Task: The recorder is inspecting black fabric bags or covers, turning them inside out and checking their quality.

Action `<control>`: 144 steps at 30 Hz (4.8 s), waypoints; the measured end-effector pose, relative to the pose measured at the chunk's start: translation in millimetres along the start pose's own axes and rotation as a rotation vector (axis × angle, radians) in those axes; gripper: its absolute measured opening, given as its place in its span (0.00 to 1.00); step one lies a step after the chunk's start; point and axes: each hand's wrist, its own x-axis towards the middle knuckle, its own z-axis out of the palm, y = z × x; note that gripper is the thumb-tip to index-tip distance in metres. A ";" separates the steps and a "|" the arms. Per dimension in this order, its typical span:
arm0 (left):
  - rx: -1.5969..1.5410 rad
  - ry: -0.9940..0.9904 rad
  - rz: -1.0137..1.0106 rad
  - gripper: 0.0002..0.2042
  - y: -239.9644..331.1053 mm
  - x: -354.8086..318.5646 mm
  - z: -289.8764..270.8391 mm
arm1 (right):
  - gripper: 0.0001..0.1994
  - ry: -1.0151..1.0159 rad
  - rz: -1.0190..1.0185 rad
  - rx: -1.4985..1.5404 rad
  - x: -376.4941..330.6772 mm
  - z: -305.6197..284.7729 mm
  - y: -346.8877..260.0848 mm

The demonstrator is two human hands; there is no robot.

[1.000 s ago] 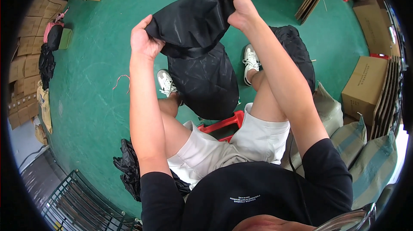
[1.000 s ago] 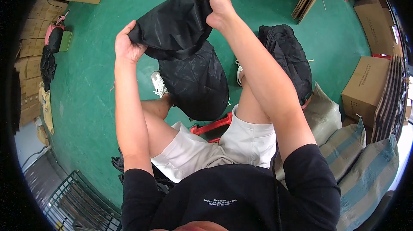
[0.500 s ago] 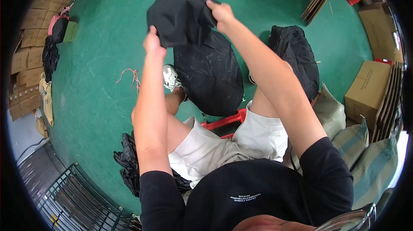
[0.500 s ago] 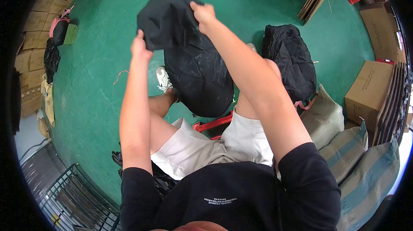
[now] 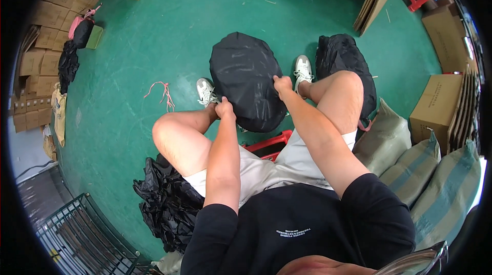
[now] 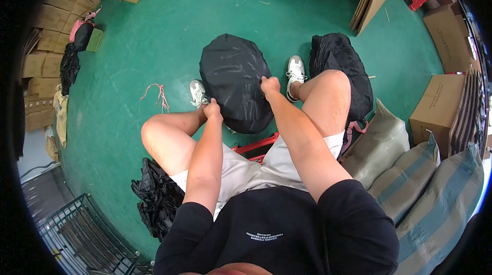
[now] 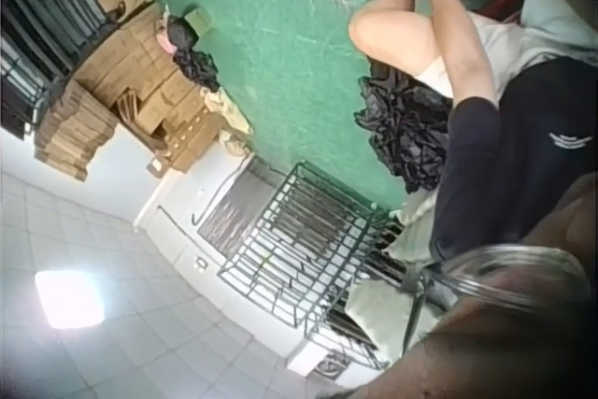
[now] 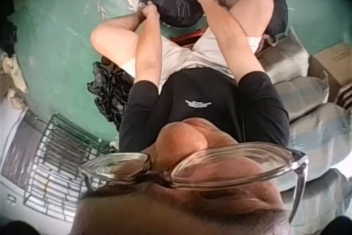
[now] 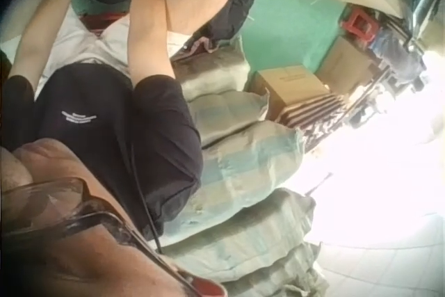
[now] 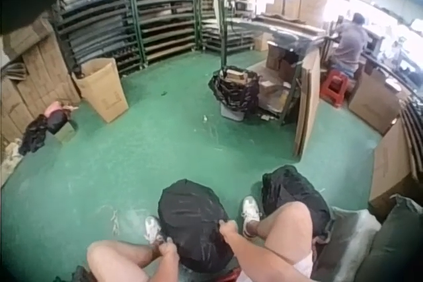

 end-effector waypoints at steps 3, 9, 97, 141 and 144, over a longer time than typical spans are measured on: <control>0.214 0.037 0.041 0.23 -17.2 -19.3 -11.6 | 0.25 0.041 0.008 -0.066 0.1 -12.4 9.8; 0.049 -0.136 0.188 0.18 -29.6 -59.5 -12.0 | 0.23 0.069 -0.012 -0.228 9.7 -27.7 18.3; -0.547 0.281 0.347 0.11 -85.2 -18.6 -385.1 | 0.09 -0.508 -0.102 -0.270 44.3 -241.9 -100.0; -0.822 0.043 0.736 0.10 62.7 -86.7 -370.8 | 0.07 -0.629 -0.509 -0.537 5.8 -206.8 -123.8; -0.496 0.056 1.044 0.07 148.7 -105.3 -327.8 | 0.09 -0.692 -0.684 -0.422 -23.4 -198.1 -136.9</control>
